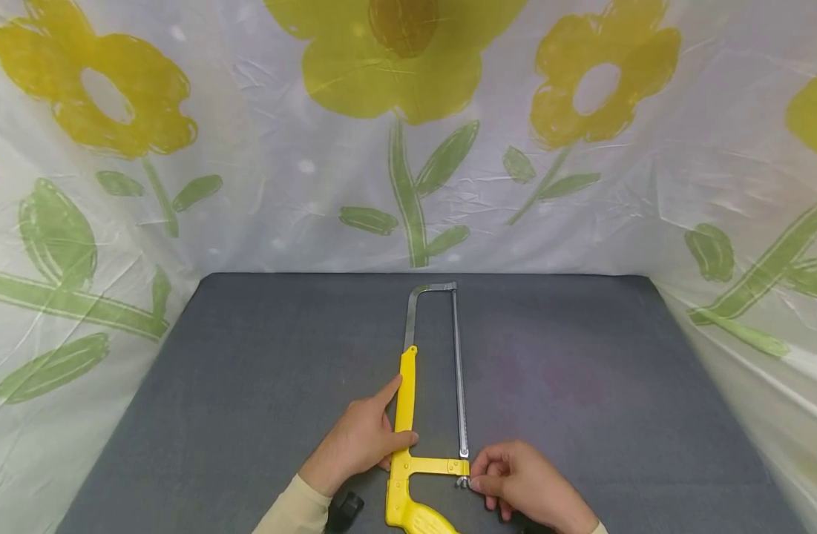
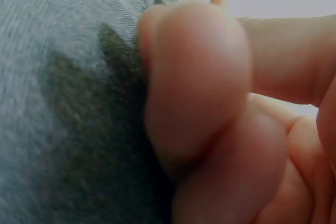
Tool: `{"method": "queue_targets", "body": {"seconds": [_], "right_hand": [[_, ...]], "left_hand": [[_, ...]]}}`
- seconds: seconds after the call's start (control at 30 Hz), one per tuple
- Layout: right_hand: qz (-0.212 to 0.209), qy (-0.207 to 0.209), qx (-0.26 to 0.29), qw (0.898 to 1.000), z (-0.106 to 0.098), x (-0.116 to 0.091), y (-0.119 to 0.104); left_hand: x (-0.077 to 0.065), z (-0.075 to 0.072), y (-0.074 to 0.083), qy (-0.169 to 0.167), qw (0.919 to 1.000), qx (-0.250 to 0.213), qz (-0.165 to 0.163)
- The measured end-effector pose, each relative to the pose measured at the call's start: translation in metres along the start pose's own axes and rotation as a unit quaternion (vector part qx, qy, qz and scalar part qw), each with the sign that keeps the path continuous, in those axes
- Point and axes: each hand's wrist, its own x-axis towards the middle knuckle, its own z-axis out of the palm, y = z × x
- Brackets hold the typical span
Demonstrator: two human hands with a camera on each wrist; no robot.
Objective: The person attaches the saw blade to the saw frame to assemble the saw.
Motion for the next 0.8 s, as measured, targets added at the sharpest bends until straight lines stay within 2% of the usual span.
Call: {"method": "queue_targets", "body": {"seconds": [0.2, 0.37, 0.5, 0.7, 0.8], "right_hand": [[0.003, 0.016, -0.005, 1.0, 0.002, 0.0, -0.002], [-0.004, 0.006, -0.016, 1.0, 0.001, 0.0, -0.001], [0.029, 0.008, -0.036, 0.999, 0.001, 0.0, -0.004], [0.085, 0.06, -0.079, 0.991, 0.008, 0.0, -0.012], [0.103, 0.068, -0.087, 0.988, 0.01, 0.001, -0.015]], "left_hand": [[-0.001, 0.0, 0.002, 0.003, 1.0, 0.002, -0.007], [-0.001, 0.001, 0.002, 0.005, 0.9999, 0.005, -0.008], [0.0, 0.001, 0.002, 0.004, 0.9999, 0.005, -0.011], [0.0, 0.0, 0.002, 0.001, 0.9999, 0.003, -0.017], [0.0, 0.0, 0.002, 0.002, 0.9999, 0.002, -0.017]]}}
